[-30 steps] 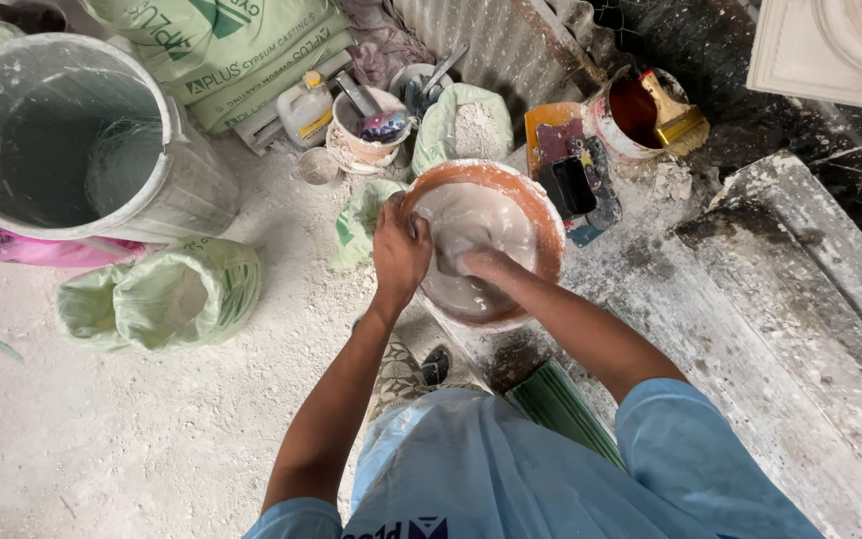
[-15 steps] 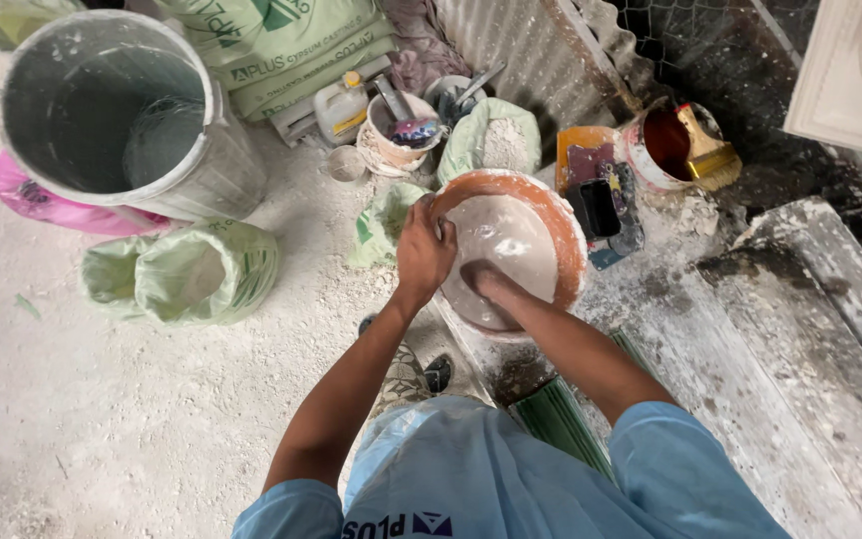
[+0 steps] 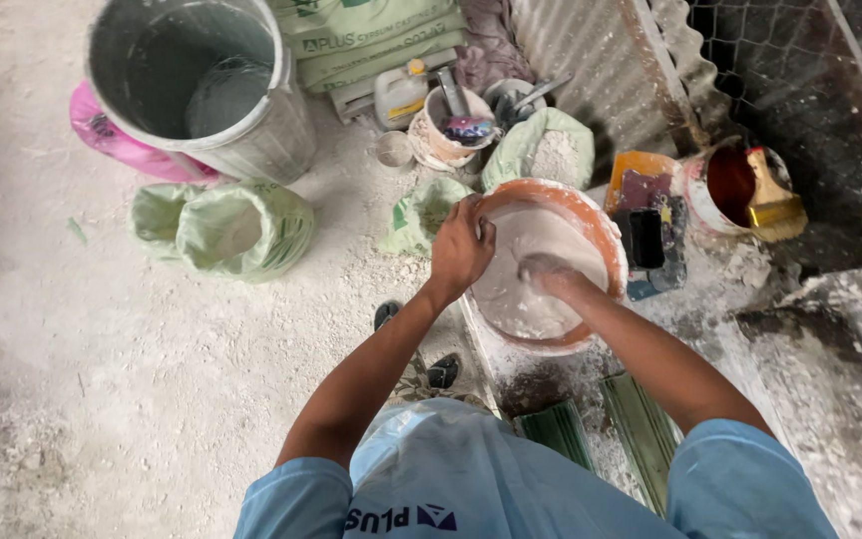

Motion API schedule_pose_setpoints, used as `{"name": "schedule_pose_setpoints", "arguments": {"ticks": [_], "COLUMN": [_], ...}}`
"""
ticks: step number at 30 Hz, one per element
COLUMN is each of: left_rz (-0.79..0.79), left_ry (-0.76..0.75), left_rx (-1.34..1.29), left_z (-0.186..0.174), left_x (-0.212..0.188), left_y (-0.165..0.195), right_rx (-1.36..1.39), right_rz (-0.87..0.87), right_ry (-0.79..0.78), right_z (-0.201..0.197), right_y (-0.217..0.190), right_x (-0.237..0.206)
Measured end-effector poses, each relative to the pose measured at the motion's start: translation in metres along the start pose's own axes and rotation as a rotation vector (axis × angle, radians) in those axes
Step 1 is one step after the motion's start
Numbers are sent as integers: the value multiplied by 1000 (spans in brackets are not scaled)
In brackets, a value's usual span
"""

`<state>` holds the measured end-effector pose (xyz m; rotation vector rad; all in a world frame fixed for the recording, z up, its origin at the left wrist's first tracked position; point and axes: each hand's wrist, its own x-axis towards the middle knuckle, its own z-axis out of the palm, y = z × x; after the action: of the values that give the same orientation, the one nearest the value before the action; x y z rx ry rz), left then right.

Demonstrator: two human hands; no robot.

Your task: The person carries an orange mixing bowl to a work spot, scrapes residue from a small pink bowl with a hand tool, scoops white gypsum powder from a bag into the bowl, and kneads and mixes the powder with water by hand until it forms a slurry. They then scoop the mixed plaster and spread it onto a green decorative molding with a small trowel.

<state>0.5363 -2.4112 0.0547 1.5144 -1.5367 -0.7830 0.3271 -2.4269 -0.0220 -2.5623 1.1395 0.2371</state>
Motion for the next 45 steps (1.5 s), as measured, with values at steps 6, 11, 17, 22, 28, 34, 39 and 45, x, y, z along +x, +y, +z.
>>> {"name": "schedule_pose_setpoints", "arguments": {"ticks": [6,11,17,22,28,34,39,45], "left_rz": [-6,-80,-84,-47,-22,-78,-55,23], "left_ry": [15,14,17,29,54,2,-45,-66], "left_rx": [-5,1,9,-6,-48,-86,-105,-93], "left_z": [-4,-4,-5,-5,-3,-1,0,6], "left_x": [-3,-1,-1,-1,-1,-2,-1,0], "left_y": [5,10,11,6,3,6,3,-3], "right_rx": [47,82,105,80,-55,163,249,216], "right_rz": [106,173,147,138,117,295,288,338], "right_ry": [-243,-296,-180,-213,-275,-273,-162,-95], "right_z": [19,25,1,-7,20,15,-8,-20], "right_y": [-2,-8,-16,-21,-30,-43,-47,-22], "right_x": [5,4,16,27,35,18,3,-9]}}
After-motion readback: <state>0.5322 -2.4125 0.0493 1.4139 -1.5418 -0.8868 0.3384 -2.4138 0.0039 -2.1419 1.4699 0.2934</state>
